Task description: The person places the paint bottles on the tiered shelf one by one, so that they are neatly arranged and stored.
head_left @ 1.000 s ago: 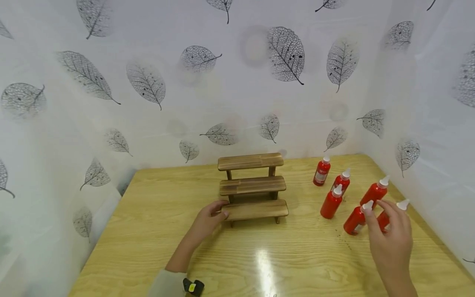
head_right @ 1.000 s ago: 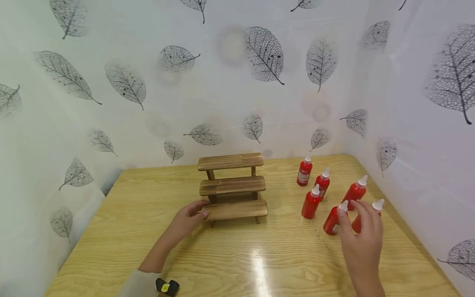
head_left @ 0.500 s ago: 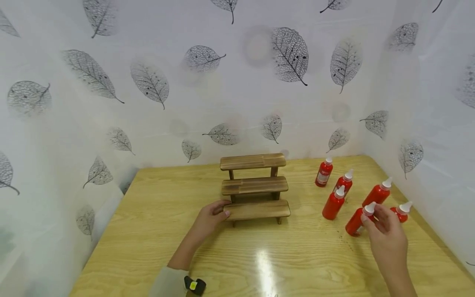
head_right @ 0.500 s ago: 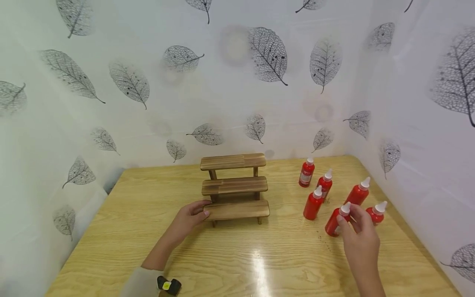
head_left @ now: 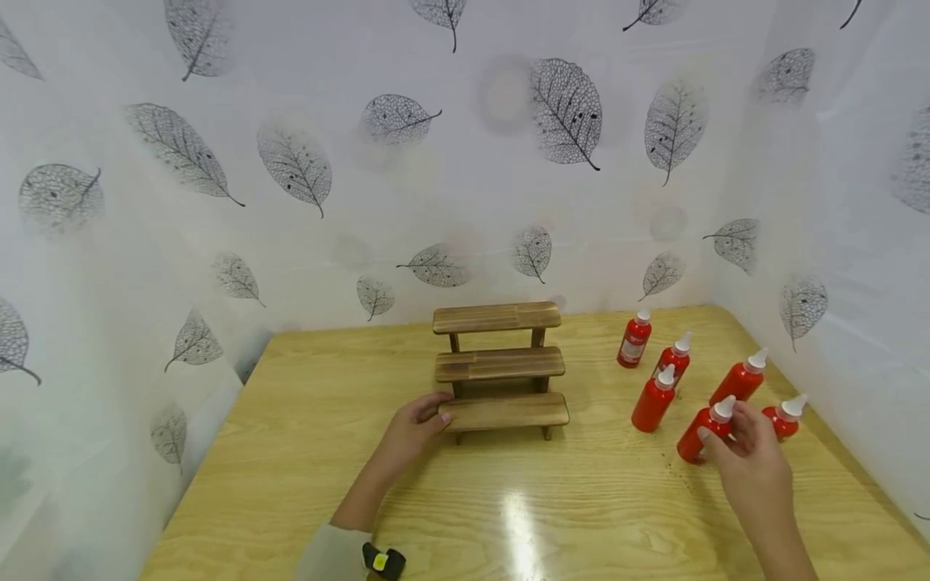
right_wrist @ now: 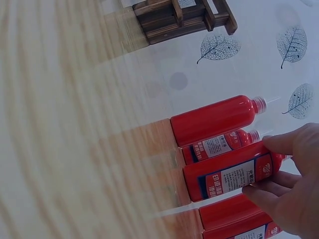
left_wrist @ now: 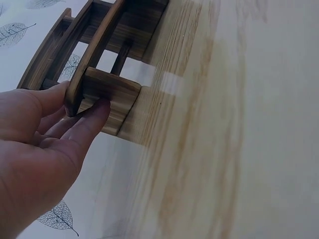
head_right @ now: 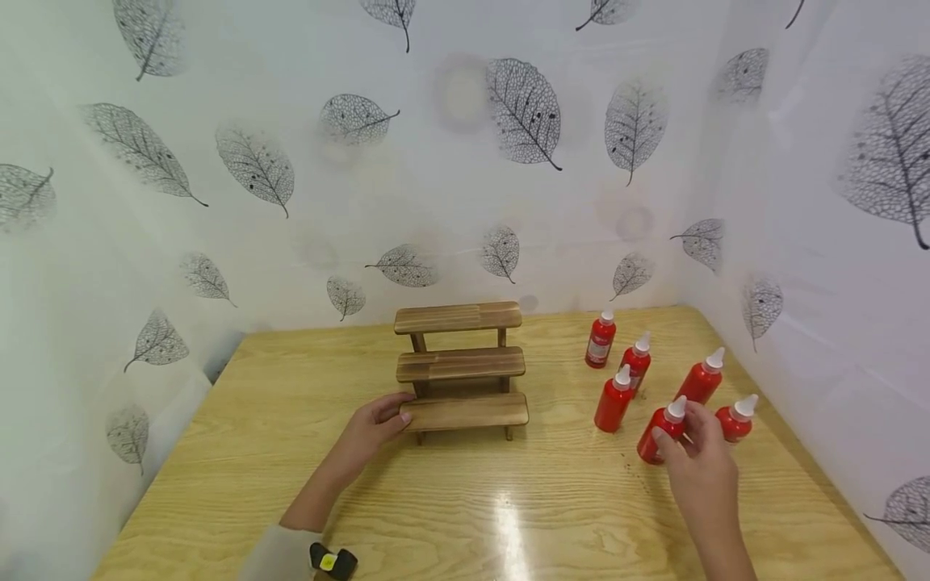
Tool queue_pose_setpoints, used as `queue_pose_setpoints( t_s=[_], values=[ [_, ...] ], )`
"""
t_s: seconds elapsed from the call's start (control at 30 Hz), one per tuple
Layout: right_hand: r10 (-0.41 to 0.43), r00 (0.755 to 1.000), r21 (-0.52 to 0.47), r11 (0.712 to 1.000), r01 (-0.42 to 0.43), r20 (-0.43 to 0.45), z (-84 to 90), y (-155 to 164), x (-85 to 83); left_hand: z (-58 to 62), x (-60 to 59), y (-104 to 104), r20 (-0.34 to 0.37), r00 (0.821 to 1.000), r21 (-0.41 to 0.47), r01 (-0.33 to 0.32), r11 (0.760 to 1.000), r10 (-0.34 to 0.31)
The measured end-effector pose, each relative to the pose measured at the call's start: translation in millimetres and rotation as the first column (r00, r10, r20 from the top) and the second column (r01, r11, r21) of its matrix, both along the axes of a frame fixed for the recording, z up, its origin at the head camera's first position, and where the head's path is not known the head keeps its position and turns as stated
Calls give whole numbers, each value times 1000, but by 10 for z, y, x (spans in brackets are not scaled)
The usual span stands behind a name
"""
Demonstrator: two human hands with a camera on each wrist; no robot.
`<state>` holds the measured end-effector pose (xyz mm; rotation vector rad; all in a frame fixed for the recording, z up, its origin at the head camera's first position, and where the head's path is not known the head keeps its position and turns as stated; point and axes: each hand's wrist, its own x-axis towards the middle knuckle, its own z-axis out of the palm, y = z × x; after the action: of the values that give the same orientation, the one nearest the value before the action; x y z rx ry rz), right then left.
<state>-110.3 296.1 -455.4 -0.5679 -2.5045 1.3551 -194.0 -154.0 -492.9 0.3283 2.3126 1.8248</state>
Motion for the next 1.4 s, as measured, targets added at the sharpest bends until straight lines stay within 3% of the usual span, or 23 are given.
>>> queue_pose_setpoints(
  t_s=[0.37, 0.6, 0.7, 0.87, 1.1, 1.4],
  values=[
    [-44, 998, 72, 996, 47, -39, 26, -53, 70, -35, 62, -67, 77, 997, 35, -3, 999, 0],
    [-26, 982, 83, 996, 42, -188, 280, -193, 144, -5, 76, -60, 103, 995, 49, 10, 999, -15],
    [19, 975, 89, 996, 0, -220, 424, -271, 131, 5, 72, -51, 102, 995, 49, 5, 999, -10],
    [152, 953, 59, 988, -141, -262, 644, -430, 25, 15, 68, -41, 121, 993, 75, -7, 997, -2],
    [306, 905, 30, 950, -311, -296, 865, -751, -230, 3, 64, -30, 153, 988, 100, -8, 995, -8],
    [414, 841, -37, 890, -454, -348, 1066, -1244, -663, -16, 56, -34, 163, 987, 118, -8, 993, -12]
  ],
)
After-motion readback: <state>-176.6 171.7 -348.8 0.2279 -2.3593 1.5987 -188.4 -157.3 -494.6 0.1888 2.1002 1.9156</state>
